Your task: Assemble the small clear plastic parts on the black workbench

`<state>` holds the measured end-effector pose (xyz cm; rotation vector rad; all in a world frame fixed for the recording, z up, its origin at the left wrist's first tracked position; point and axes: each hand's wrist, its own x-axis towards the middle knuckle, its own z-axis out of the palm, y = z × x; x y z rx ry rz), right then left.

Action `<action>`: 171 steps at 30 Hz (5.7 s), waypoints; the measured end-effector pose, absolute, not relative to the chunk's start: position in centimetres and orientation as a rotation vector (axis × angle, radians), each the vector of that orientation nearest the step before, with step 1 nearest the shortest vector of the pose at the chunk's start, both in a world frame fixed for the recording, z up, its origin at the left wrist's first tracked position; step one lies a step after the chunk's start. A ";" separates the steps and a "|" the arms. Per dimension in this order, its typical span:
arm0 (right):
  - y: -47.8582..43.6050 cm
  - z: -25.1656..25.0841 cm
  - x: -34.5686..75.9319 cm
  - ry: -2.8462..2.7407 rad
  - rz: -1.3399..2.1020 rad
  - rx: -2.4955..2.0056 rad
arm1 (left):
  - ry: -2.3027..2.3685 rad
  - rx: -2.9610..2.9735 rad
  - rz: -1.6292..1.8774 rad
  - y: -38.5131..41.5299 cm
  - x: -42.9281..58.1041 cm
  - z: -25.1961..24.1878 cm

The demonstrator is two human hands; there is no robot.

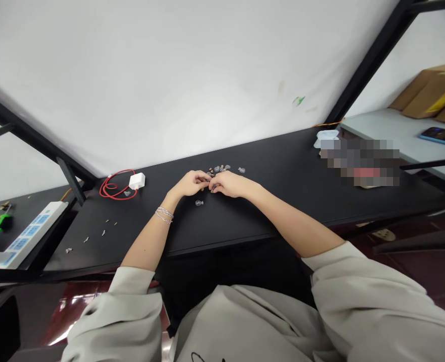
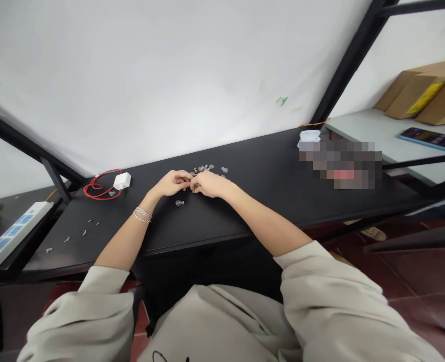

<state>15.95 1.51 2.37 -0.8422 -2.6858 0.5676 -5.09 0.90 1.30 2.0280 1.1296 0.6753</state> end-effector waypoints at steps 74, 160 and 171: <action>2.6 2.0 16.4 -2.529 0.404 -1.052 | 1.271 1.942 0.741 2.0 -5.5 1.0; 4.2 2.6 17.5 -1.856 0.474 -1.370 | 1.623 2.213 0.880 2.3 -6.2 0.7; 4.2 2.3 17.7 -1.909 0.530 -1.340 | 1.558 2.530 0.671 0.2 -1.0 -0.1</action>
